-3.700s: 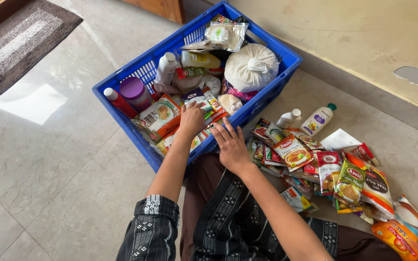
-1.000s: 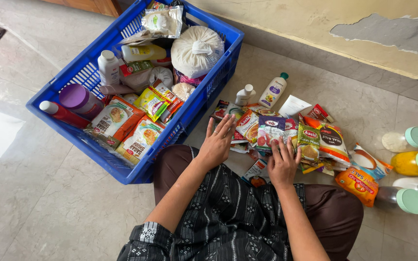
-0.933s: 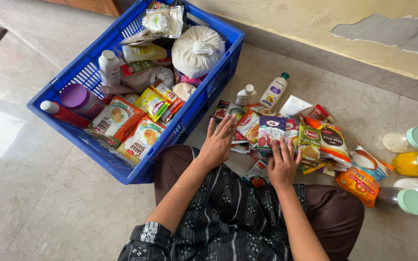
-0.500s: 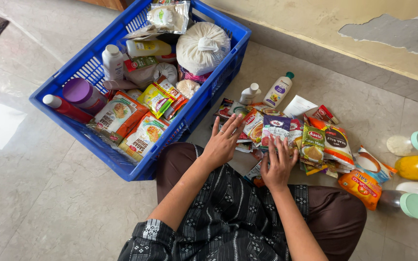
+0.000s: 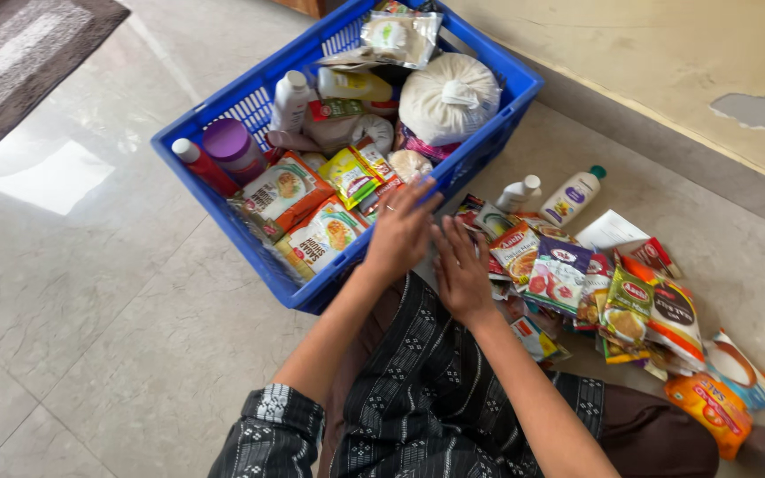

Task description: The person sits on the floor and removes various packaged food items and bottles from a blue plastic basket, placing them on the floor in a pile. The person handles items one at a time, including instant noodles, seasoning packets, and bottles, and continues until the basket is mostly empty.

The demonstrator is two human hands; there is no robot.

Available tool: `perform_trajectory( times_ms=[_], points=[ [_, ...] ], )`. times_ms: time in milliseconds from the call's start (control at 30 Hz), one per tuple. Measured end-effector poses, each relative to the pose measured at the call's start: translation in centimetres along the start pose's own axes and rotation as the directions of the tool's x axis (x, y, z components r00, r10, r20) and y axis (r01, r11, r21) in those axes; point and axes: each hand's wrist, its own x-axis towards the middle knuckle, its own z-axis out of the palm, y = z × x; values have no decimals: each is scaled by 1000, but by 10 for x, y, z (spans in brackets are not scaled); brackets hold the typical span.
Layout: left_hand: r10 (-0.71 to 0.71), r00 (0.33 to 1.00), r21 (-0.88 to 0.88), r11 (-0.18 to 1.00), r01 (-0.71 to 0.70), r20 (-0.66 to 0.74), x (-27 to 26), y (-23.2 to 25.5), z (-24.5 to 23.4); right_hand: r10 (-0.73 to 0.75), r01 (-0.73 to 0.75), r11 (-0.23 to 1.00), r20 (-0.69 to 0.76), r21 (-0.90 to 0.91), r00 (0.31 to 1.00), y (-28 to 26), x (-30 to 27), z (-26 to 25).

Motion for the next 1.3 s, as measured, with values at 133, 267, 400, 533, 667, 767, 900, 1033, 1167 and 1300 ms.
perform_trajectory(
  times_ms=[133,267,400,533,667,767,900,1033,1167,1300],
  points=[
    [-240,967,188,950,251,-83,13,-68,-14,-98,101,995,112,-22,989,-30,45,23],
    [-468,869,376,843,385,158,14,-133,-8,-150,144,989,185,47,971,-54,64,41],
    [-461,821,356,870,342,337,1,-161,9,-113,100,992,160,82,981,-56,65,46],
    [-506,732,369,856,363,456,-11,-175,23,-134,122,986,106,112,985,-54,63,49],
    [-476,732,405,866,294,488,-20,-186,36,-143,133,981,66,144,987,-54,63,50],
    [-526,551,543,826,149,648,-26,-186,47,-151,141,980,62,142,987,-54,63,49],
    [-491,638,486,850,203,593,-31,-195,60,-149,139,980,62,143,987,-55,63,47],
    [-485,754,425,854,300,442,-26,-197,54,-147,138,981,61,140,987,-55,62,48],
    [-481,818,439,838,323,317,-18,-187,39,-146,136,981,68,136,987,-53,61,50],
    [-536,752,464,816,345,383,-18,-179,26,-148,137,981,73,135,986,-53,61,51]
  ],
)
